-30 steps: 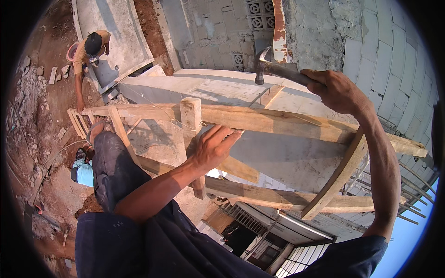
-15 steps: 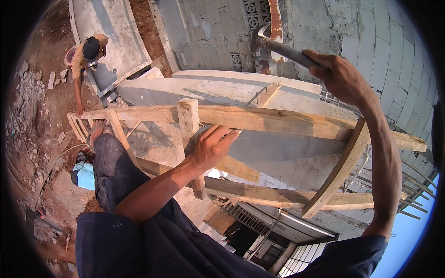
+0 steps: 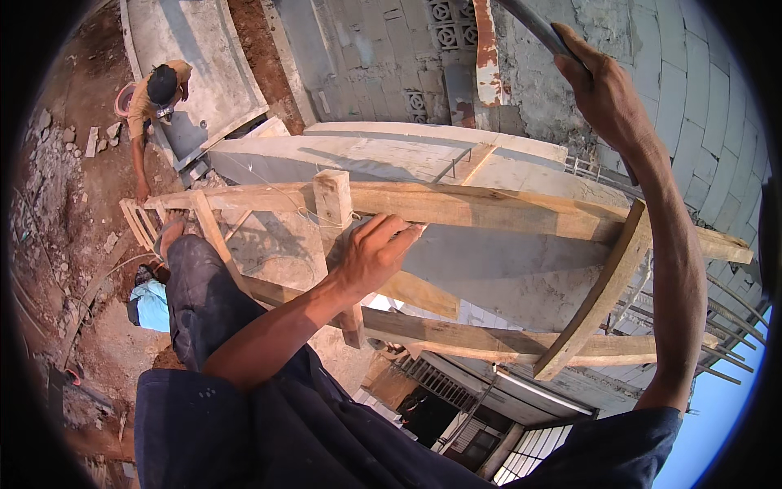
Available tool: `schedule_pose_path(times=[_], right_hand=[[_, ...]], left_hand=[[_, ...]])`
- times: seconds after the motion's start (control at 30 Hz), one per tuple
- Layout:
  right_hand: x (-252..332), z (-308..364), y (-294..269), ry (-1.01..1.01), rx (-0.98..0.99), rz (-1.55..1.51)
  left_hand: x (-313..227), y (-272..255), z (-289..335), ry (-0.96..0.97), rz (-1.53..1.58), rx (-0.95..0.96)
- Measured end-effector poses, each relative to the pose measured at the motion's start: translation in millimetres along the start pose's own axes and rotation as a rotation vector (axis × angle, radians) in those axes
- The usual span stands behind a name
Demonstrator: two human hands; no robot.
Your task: The person uses a hammer to drive nails into a wooden frame structure, securing the pieces together. The person positions the frame and repeatedly hammers nails to fasten the joints.
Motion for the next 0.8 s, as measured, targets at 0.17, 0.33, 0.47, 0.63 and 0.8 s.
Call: schedule_pose_path(times=[0.17,0.33,0.47,0.63,0.8], right_hand=[[4.5,23.3,57.3,-0.012,0.479,0.035],[14.3,9.9,21.2,-0.012,0.401,0.019],[8.0,8.3,11.6,0.087,0.039,-0.126],[0.9,23.1,76.9,-0.066,0.584,0.029],[8.6,3.7,19.0,-0.054,0.358,0.059]], left_hand=[[2.8,-1.5,-1.8,0.006,-0.011,0.015],[5.4,2.9,-0.1,0.005,0.006,-0.023],[1.1,0.3,-2.9,-0.001,0.013,-0.02],[3.2,5.0,1.5,0.003,0.009,0.027],[7.3,2.6,-1.8,0.01,0.002,0.001]])
Point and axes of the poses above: each hand's wrist, its own z-axis away from the middle knuckle, its own y-axis out of the palm, x = y × z, the point moved 3 cm from there along -z, towards the middle knuckle, and after that the axes turned 15 degrees about x, right-handed, at the moved point
